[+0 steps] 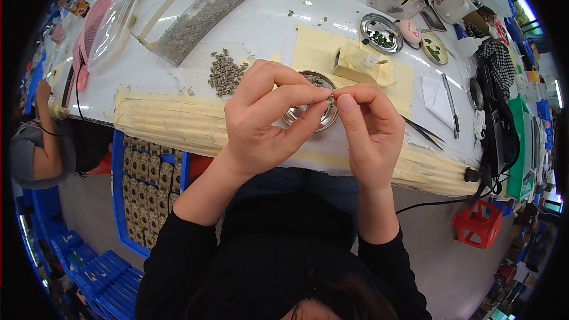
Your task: Assembling small metal components by hand at a factory workbench.
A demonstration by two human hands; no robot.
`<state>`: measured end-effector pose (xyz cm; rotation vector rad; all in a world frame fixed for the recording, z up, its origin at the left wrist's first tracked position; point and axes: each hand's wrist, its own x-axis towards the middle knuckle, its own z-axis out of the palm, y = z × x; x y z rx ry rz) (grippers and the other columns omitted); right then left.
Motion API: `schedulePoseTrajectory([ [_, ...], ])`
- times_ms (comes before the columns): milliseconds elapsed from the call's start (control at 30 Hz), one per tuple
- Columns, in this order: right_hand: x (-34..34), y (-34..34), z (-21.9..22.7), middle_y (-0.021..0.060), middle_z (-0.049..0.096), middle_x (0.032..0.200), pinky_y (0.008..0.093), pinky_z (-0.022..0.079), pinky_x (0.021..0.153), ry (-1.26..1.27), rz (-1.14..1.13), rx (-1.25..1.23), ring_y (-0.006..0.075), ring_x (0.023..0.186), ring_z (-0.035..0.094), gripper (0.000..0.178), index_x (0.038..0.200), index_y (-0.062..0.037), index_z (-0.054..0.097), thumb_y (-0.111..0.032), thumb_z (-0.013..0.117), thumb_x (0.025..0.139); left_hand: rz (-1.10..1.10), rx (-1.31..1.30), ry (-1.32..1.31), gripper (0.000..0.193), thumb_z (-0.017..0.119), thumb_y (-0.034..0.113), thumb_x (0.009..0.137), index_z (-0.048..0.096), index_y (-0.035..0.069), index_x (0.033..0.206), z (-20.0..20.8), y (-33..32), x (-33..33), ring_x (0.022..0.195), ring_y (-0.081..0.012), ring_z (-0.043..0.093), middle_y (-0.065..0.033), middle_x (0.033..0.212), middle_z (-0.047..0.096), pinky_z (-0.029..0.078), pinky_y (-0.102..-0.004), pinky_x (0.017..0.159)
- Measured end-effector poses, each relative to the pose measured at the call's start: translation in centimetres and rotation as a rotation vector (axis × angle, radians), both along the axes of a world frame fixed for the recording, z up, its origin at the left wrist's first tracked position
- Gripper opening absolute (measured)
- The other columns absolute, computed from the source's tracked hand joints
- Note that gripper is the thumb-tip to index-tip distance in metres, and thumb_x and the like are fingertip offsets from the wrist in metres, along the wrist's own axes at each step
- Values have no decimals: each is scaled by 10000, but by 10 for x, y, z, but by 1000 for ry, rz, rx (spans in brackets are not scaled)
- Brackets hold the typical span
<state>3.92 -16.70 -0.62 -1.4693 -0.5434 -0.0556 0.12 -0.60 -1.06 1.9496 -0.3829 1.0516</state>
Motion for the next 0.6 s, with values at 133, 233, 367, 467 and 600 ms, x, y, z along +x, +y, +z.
schedulePoseTrajectory([
  [133, 1, -4, 4, 58, 659, 873, 267, 457, 746, -157, -142, -72, 146, 801, 572, 66, 937, 7, 702, -41, 703, 890, 7, 26, -9, 242, 794, -16, 706, 757, 76, 927, 2, 1, 1, 724, -185, 575, -40, 840, 642, 440, -292, 632],
  [233, 11, -18, 14, 59, 655, 865, 282, 452, 736, -390, -332, -198, 173, 787, 564, 83, 946, -11, 716, -42, 723, 869, -21, 54, 15, 200, 773, -57, 734, 736, 15, 917, 6, 1, -2, 773, -185, 590, -67, 856, 650, 452, -289, 684],
  [367, 40, -42, 31, 56, 643, 842, 325, 440, 713, -696, -610, -558, 214, 780, 551, 116, 952, -39, 731, -59, 750, 839, -5, 24, 51, 198, 772, -52, 739, 739, 23, 919, 4, 0, -1, 775, -188, 588, -63, 859, 649, 448, -290, 677],
  [467, 49, -42, 33, 54, 632, 826, 356, 431, 698, -661, -536, -656, 234, 787, 547, 134, 946, -54, 734, -74, 766, 818, 26, -11, 63, 213, 787, -35, 728, 745, 50, 919, 3, -2, 0, 758, -196, 583, -49, 844, 642, 446, -299, 652],
  [600, 53, -32, 26, 59, 633, 835, 354, 430, 696, -644, -468, -651, 240, 783, 544, 117, 907, -49, 723, -92, 773, 810, 34, -30, 85, 206, 787, -32, 732, 743, 48, 916, 2, -1, 0, 760, -199, 580, -51, 844, 642, 443, -301, 652],
])
